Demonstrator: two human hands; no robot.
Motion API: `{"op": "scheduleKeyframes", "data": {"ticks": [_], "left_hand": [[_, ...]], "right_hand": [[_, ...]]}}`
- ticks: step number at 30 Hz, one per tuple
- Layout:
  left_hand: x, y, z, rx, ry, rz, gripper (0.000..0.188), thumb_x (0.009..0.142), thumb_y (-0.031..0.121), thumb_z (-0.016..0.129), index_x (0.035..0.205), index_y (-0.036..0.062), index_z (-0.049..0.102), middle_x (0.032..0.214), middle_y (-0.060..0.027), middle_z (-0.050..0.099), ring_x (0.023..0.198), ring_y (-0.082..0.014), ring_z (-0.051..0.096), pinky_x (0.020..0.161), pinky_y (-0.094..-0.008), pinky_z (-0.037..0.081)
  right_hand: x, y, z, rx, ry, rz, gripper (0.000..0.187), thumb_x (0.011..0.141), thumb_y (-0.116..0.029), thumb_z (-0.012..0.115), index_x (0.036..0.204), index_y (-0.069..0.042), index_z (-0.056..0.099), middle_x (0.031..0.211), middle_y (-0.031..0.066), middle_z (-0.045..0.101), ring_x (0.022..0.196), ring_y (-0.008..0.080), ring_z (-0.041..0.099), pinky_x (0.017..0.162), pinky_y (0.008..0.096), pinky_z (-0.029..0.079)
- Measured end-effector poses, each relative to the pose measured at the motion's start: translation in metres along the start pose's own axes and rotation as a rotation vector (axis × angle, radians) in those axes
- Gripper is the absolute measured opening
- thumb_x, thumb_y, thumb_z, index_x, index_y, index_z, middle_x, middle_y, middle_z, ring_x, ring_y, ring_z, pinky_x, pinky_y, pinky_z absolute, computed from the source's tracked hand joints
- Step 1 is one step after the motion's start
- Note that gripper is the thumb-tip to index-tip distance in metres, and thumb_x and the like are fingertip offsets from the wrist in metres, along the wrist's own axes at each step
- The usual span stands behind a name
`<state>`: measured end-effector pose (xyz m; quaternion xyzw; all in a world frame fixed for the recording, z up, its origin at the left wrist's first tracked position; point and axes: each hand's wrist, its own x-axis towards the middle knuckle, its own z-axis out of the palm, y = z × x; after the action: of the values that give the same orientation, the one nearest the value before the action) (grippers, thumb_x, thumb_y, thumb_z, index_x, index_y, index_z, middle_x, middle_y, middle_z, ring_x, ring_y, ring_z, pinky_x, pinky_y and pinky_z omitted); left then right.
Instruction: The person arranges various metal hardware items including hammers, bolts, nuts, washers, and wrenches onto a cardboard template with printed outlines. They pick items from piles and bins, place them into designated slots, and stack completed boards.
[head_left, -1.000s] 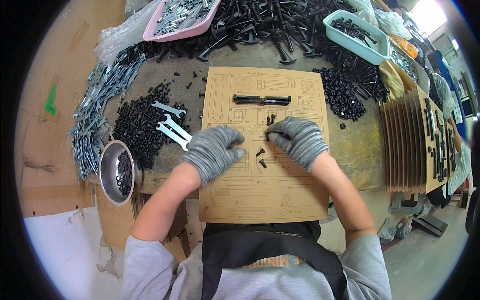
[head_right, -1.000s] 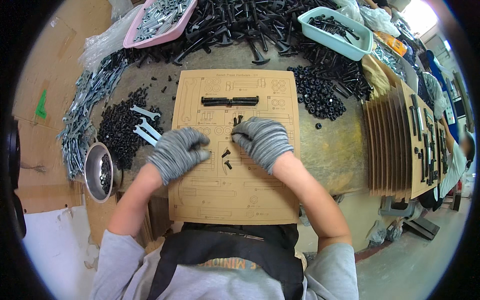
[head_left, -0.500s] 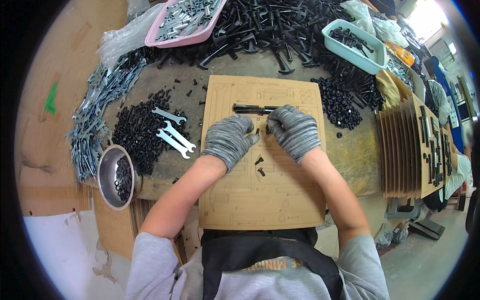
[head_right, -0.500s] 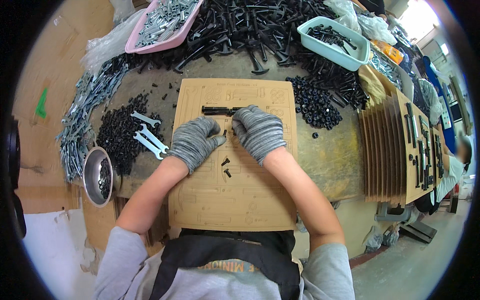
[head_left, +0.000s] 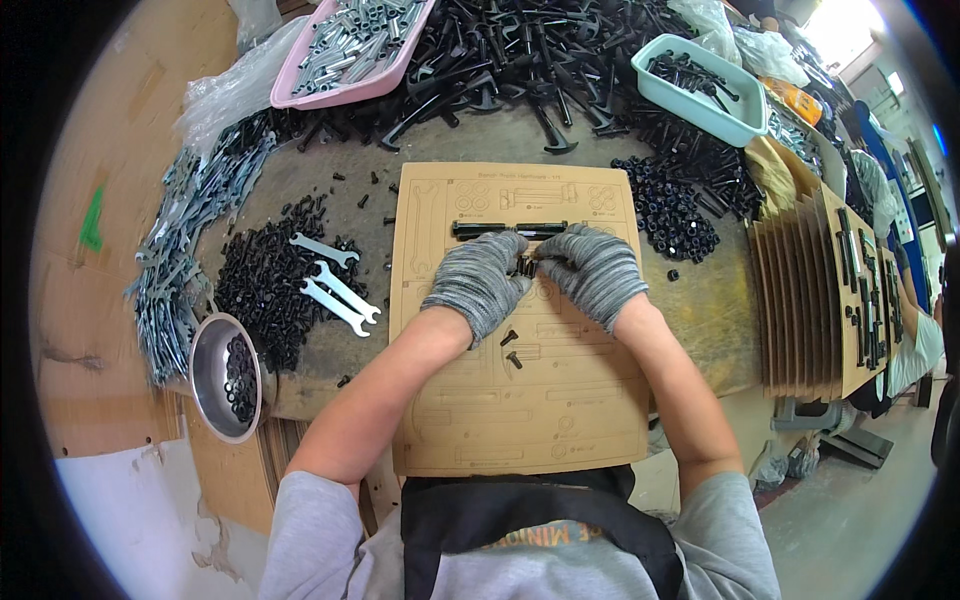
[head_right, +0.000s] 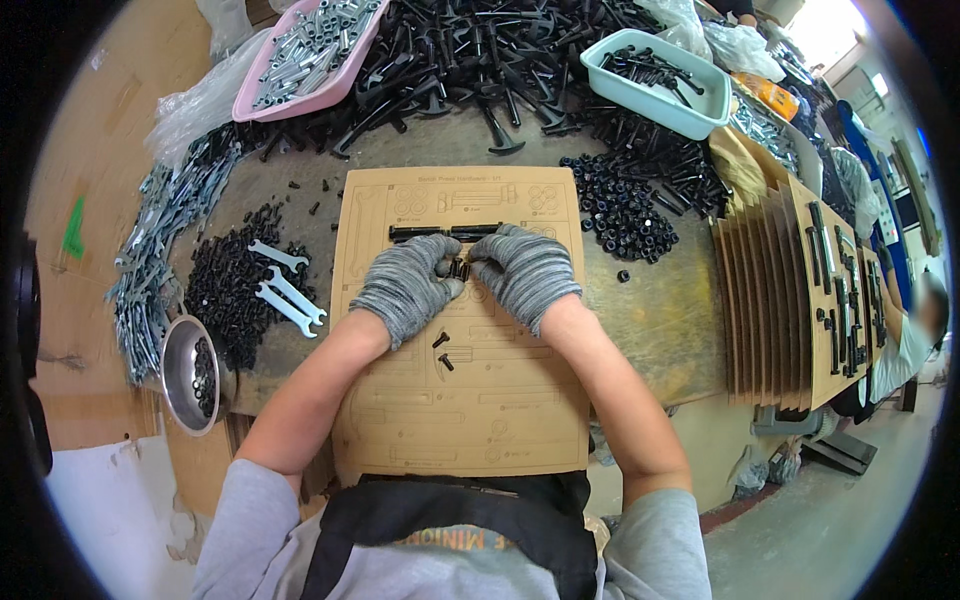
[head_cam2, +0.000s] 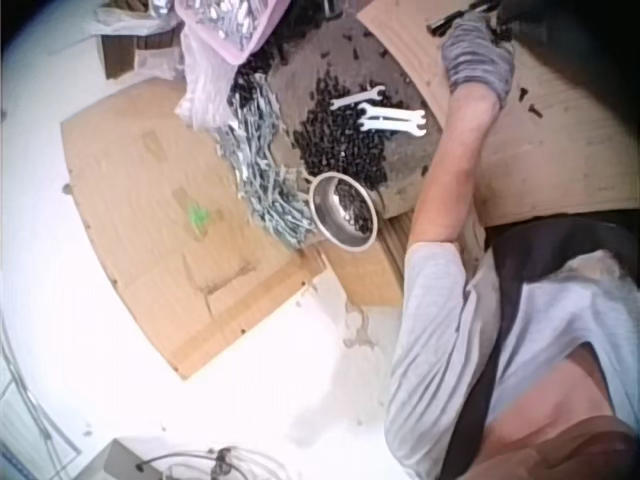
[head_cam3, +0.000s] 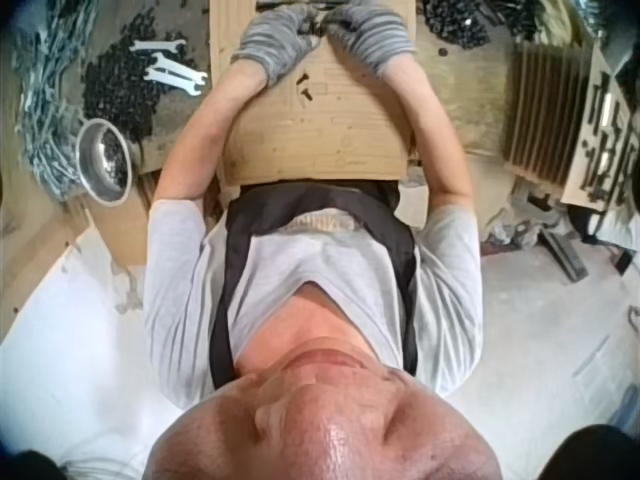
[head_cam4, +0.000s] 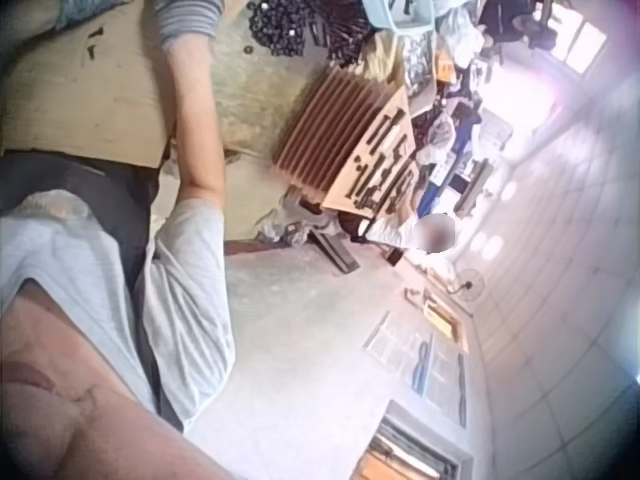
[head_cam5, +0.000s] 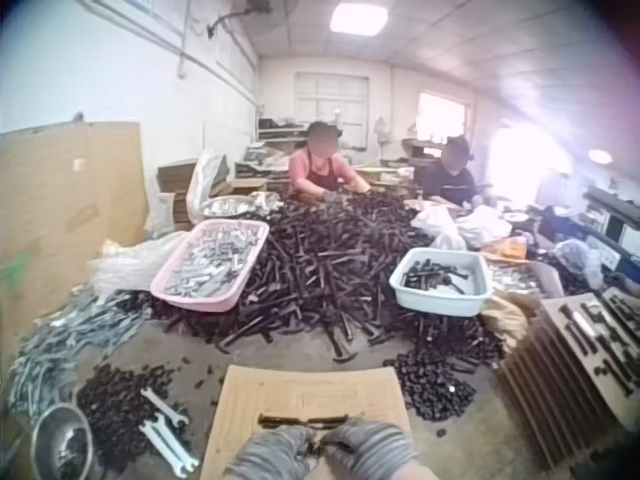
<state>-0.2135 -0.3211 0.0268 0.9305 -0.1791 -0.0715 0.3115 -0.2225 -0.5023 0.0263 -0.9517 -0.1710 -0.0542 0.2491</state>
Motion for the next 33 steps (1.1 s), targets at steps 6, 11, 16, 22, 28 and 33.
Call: {"op": "scheduleKeyframes", "data": {"ticks": [6, 11, 16, 22, 28, 33], "left_hand": [[0.015, 0.005, -0.005, -0.019, -0.128, -0.045, 0.031, 0.075, 0.02, 0.072, 0.103, 0.0072, 0.067, 0.089, -0.0099, 0.067, 0.083, -0.0251, 0.064, 0.078, -0.0349, 0.051], [0.016, 0.003, -0.005, -0.036, -0.12, -0.018, 0.031, 0.074, 0.019, 0.072, 0.103, 0.007, 0.067, 0.088, -0.0101, 0.066, 0.081, -0.0243, 0.063, 0.077, -0.0344, 0.05], [0.014, 0.004, -0.003, 0.026, -0.108, 0.027, 0.032, 0.075, 0.019, 0.071, 0.104, 0.0066, 0.067, 0.087, -0.0108, 0.066, 0.081, -0.0243, 0.063, 0.078, -0.0345, 0.05], [-0.018, -0.013, -0.018, 0.001, -0.047, 0.203, 0.026, 0.081, 0.017, 0.065, 0.104, 0.0071, 0.065, 0.092, -0.0115, 0.064, 0.089, -0.0277, 0.061, 0.082, -0.037, 0.049], [-0.049, -0.011, -0.027, 0.114, -0.277, 0.527, 0.015, 0.085, 0.013, 0.056, 0.095, 0.009, 0.066, 0.091, -0.011, 0.06, 0.089, -0.0296, 0.06, 0.08, -0.0392, 0.049], [-0.056, -0.012, -0.038, 0.329, -0.326, 0.328, 0.016, 0.086, 0.022, 0.056, 0.092, 0.0099, 0.064, 0.092, -0.01, 0.061, 0.089, -0.0293, 0.061, 0.079, -0.0405, 0.049]], "right_hand": [[0.001, 0.006, 0.006, 0.021, 0.067, -0.003, 0.012, 0.077, -0.013, 0.069, 0.087, -0.009, 0.069, 0.082, 0.0105, 0.064, 0.077, 0.0297, 0.062, 0.071, 0.0375, 0.05], [0.001, 0.006, 0.007, 0.056, 0.094, -0.026, 0.012, 0.077, -0.011, 0.069, 0.088, -0.009, 0.069, 0.082, 0.0108, 0.064, 0.076, 0.0307, 0.062, 0.07, 0.0375, 0.051], [-0.004, 0.004, 0.007, 0.03, 0.106, -0.041, 0.01, 0.081, -0.018, 0.064, 0.088, -0.01, 0.066, 0.085, 0.0106, 0.063, 0.08, 0.0293, 0.063, 0.071, 0.0393, 0.05], [-0.026, -0.019, -0.01, 0.162, 0.076, 0.075, 0.011, 0.082, -0.018, 0.066, 0.086, -0.008, 0.066, 0.083, 0.0113, 0.064, 0.075, 0.0294, 0.063, 0.069, 0.039, 0.051], [-0.073, -0.075, -0.003, -0.067, -0.217, -0.061, 0.021, 0.086, -0.028, 0.058, 0.098, -0.011, 0.062, 0.076, 0.0133, 0.061, 0.068, 0.0305, 0.063, 0.061, 0.0417, 0.05], [-0.07, -0.09, 0.01, -0.257, -0.243, -0.057, 0.015, 0.086, -0.023, 0.058, 0.091, -0.01, 0.064, 0.077, 0.012, 0.062, 0.07, 0.0306, 0.063, 0.062, 0.0406, 0.05]]}}
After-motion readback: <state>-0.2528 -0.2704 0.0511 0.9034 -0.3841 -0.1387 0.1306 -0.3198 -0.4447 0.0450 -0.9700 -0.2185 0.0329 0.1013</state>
